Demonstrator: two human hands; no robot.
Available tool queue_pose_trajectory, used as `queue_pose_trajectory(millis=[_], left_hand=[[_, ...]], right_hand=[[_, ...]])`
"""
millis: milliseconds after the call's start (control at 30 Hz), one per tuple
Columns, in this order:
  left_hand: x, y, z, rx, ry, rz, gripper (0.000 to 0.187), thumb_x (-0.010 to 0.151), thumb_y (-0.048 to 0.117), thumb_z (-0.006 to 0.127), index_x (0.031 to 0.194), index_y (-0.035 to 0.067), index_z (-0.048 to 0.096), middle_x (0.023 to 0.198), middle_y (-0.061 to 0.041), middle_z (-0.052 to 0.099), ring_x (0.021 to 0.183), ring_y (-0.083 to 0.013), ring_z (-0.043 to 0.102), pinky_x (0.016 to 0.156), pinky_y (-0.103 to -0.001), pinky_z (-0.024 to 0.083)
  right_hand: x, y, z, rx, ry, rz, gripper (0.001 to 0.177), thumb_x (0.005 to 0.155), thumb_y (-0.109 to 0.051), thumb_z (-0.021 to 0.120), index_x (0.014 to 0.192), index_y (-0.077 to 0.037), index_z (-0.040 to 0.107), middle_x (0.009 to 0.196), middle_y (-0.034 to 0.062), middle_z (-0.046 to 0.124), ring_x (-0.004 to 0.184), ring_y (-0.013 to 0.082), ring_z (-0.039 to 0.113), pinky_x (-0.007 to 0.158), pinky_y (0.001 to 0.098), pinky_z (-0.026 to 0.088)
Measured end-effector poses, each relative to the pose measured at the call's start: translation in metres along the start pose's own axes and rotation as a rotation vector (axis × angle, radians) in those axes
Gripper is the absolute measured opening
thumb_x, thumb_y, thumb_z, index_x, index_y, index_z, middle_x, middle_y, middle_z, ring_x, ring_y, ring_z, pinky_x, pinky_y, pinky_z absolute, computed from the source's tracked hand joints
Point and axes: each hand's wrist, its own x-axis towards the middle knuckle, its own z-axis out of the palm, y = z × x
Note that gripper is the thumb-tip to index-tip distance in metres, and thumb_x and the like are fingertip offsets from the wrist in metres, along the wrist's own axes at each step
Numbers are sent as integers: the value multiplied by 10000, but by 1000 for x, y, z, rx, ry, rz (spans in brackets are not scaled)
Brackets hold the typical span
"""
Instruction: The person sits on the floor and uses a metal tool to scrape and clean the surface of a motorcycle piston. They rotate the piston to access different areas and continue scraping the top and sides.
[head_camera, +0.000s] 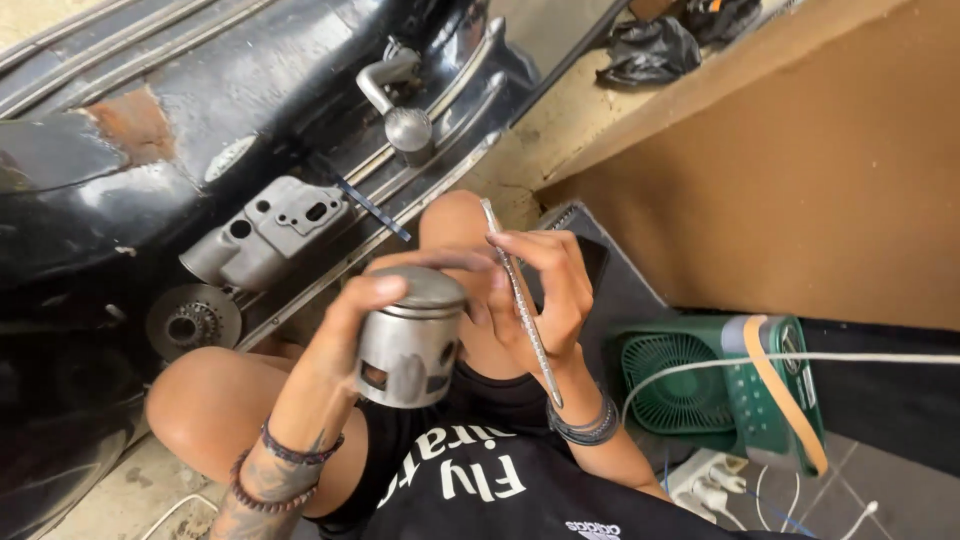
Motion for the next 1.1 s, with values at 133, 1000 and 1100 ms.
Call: queue_pose_trajectory(millis=[133,1000,1100], left_hand=[[-2,-30,12,24,-134,-215,808,723,454,698,1239,-165,625,758,-315,693,627,-328,737,526,-405,590],[-24,-10,-3,-205,101,-155,713,763,425,727,1220,-117,645,1339,-312,576,804,-290,683,686,-404,561],[-23,-8,-5,-180,86,-138,730,774,447,711,1249,-103,643,1267,-287,630,750,-316,676,626,-447,553]], right_hand=[[-51,6,-24,-38,-7,63,537,946,-542,641,976,-16,748,878,83,741,761,254,652,725,387,588],[-118,-46,182,-1150,3,1118,158,1043,-249,600,967,-118,555,919,73,520,883,160,496,779,342,425],[-132,-80,156,-1103,-13,1113,157,1040,-245,593,955,-115,566,908,70,536,866,155,504,770,333,428]])
